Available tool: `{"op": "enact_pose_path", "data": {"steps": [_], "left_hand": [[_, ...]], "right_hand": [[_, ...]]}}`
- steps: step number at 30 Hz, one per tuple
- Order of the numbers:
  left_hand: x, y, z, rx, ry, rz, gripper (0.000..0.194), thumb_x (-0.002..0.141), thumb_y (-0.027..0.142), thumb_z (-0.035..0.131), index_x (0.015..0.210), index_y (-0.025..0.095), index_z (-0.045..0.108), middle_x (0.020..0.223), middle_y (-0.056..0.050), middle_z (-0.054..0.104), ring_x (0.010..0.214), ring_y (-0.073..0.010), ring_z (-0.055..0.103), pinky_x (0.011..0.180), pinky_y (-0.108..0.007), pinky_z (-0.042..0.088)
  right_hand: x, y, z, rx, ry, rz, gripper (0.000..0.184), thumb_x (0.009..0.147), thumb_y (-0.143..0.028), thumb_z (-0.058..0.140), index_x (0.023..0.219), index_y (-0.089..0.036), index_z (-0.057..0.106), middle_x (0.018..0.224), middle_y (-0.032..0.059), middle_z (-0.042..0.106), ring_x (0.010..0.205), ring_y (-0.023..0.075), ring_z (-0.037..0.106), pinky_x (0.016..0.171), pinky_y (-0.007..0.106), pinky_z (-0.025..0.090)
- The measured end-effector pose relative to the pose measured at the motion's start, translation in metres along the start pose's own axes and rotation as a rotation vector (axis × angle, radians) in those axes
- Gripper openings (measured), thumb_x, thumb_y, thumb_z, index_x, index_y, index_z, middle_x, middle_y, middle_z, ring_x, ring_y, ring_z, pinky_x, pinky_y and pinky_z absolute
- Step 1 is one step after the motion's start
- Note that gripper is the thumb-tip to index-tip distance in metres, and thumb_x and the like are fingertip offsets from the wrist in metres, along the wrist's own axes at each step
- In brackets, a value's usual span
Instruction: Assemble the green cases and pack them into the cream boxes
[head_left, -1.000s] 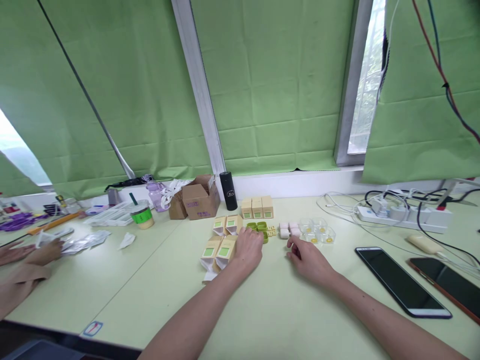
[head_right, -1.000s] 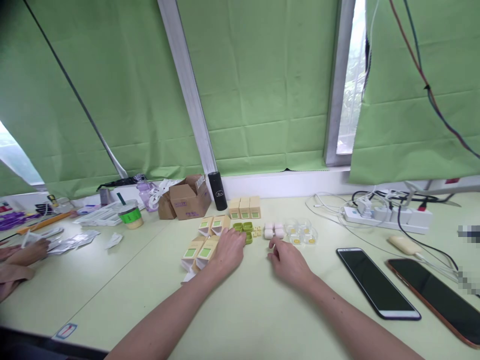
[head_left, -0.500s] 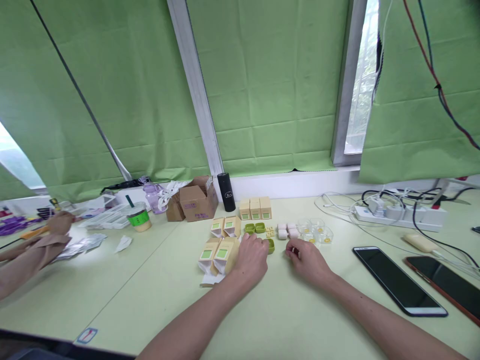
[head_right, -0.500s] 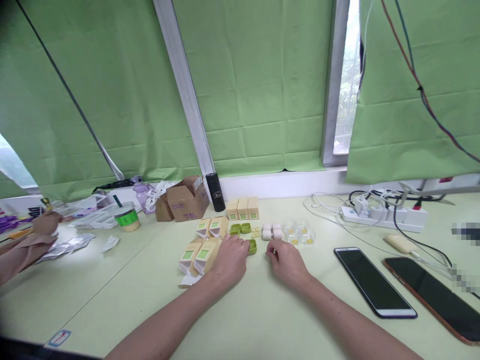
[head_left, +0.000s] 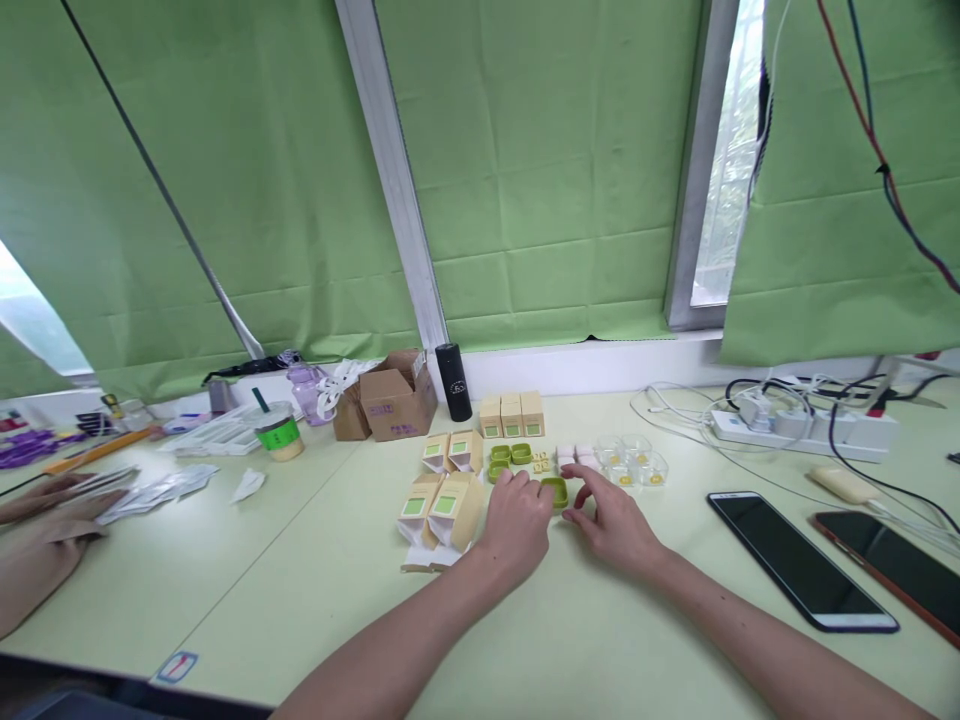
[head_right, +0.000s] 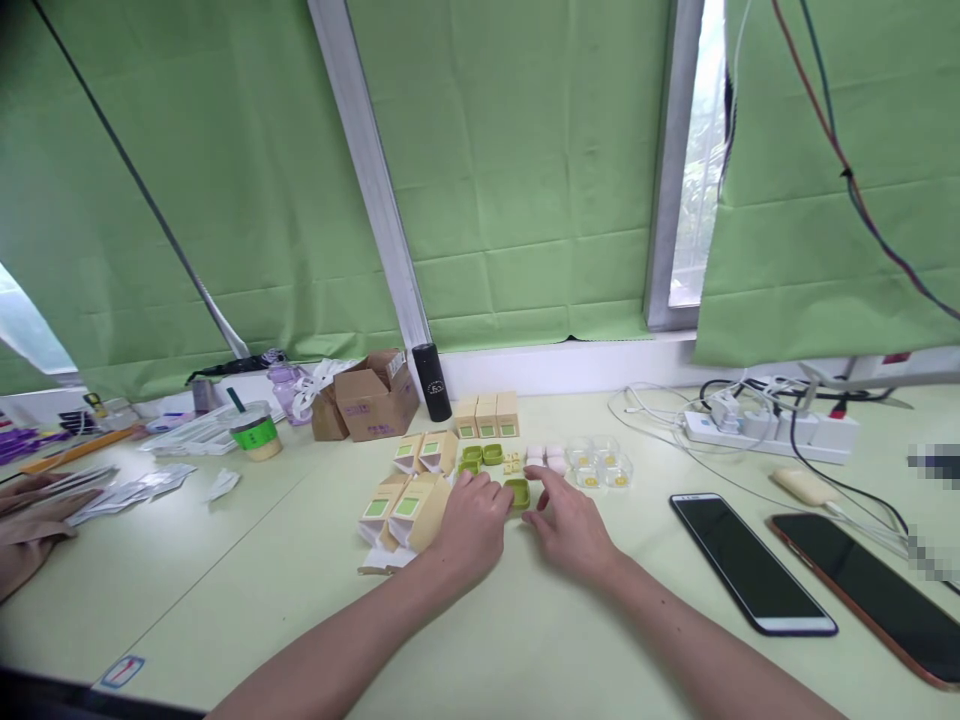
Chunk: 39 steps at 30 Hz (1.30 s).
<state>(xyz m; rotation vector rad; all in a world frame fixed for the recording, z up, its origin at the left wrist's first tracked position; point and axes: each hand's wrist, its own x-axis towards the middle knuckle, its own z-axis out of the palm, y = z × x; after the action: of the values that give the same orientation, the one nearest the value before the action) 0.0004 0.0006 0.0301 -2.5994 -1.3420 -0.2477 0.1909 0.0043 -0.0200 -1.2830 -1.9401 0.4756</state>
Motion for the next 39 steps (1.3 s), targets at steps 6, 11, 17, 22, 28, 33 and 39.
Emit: {"op": "enact_pose_path", "data": {"steps": [6, 11, 17, 22, 28, 33, 39], "left_hand": [[-0.002, 0.001, 0.004, -0.044, 0.065, 0.033, 0.026, 0.085, 0.000, 0.049, 0.091, 0.020, 0.065, 0.088, -0.011, 0.070, 0.091, -0.0274, 0.059, 0.084, -0.043, 0.039], [-0.005, 0.001, 0.002, -0.169, 0.237, 0.025, 0.022, 0.095, 0.016, 0.049, 0.112, 0.020, 0.063, 0.097, -0.011, 0.071, 0.094, -0.0284, 0.059, 0.083, -0.045, 0.041], [-0.006, -0.005, 0.002, -0.345, 0.440, -0.030, 0.040, 0.088, 0.019, 0.058, 0.127, 0.020, 0.053, 0.122, -0.013, 0.067, 0.112, -0.0307, 0.057, 0.096, -0.048, 0.044], [-0.006, -0.007, 0.008, -0.414, 0.496, 0.000, 0.049, 0.087, 0.019, 0.058, 0.135, 0.021, 0.048, 0.131, -0.013, 0.064, 0.122, -0.0315, 0.055, 0.102, -0.050, 0.045], [-0.006, -0.008, 0.011, -0.407, 0.573, 0.067, 0.041, 0.090, 0.016, 0.055, 0.130, 0.024, 0.052, 0.132, -0.012, 0.067, 0.123, -0.0311, 0.058, 0.102, -0.051, 0.045], [-0.004, -0.009, 0.013, -0.409, 0.715, 0.152, 0.042, 0.090, 0.012, 0.058, 0.130, 0.023, 0.051, 0.127, -0.011, 0.070, 0.114, -0.0292, 0.061, 0.096, -0.048, 0.047], [-0.002, -0.009, 0.014, -0.401, 0.756, 0.180, 0.037, 0.091, 0.010, 0.059, 0.125, 0.023, 0.054, 0.122, -0.010, 0.073, 0.108, -0.0285, 0.063, 0.091, -0.047, 0.047]], "right_hand": [[0.000, 0.000, 0.001, 0.064, 0.017, 0.001, 0.060, 0.088, -0.020, 0.060, 0.145, -0.030, 0.042, 0.133, 0.0074, 0.067, 0.096, 0.0218, 0.070, 0.083, 0.039, 0.057], [0.002, 0.004, 0.001, 0.149, 0.089, -0.024, 0.064, 0.088, -0.020, 0.056, 0.148, -0.031, 0.037, 0.133, 0.0085, 0.065, 0.098, 0.0224, 0.068, 0.078, 0.038, 0.059], [0.001, -0.002, -0.003, 0.228, 0.196, -0.088, 0.061, 0.090, -0.021, 0.056, 0.147, -0.030, 0.036, 0.134, 0.0107, 0.064, 0.094, 0.0211, 0.067, 0.068, 0.032, 0.058], [-0.003, -0.010, -0.005, 0.269, 0.256, -0.145, 0.060, 0.092, -0.022, 0.058, 0.147, -0.029, 0.035, 0.135, 0.0128, 0.065, 0.093, 0.0210, 0.066, 0.066, 0.032, 0.058], [-0.007, -0.016, -0.004, 0.274, 0.305, -0.216, 0.057, 0.095, -0.022, 0.057, 0.148, -0.030, 0.036, 0.136, 0.0117, 0.065, 0.095, 0.0210, 0.066, 0.065, 0.032, 0.057], [-0.008, -0.015, -0.002, 0.273, 0.335, -0.259, 0.057, 0.096, -0.022, 0.058, 0.149, -0.030, 0.037, 0.136, 0.0124, 0.065, 0.095, 0.0221, 0.067, 0.064, 0.033, 0.058], [-0.008, -0.015, -0.003, 0.269, 0.361, -0.285, 0.056, 0.097, -0.026, 0.059, 0.148, -0.030, 0.038, 0.134, 0.0125, 0.066, 0.091, 0.0214, 0.067, 0.062, 0.033, 0.060]]}}
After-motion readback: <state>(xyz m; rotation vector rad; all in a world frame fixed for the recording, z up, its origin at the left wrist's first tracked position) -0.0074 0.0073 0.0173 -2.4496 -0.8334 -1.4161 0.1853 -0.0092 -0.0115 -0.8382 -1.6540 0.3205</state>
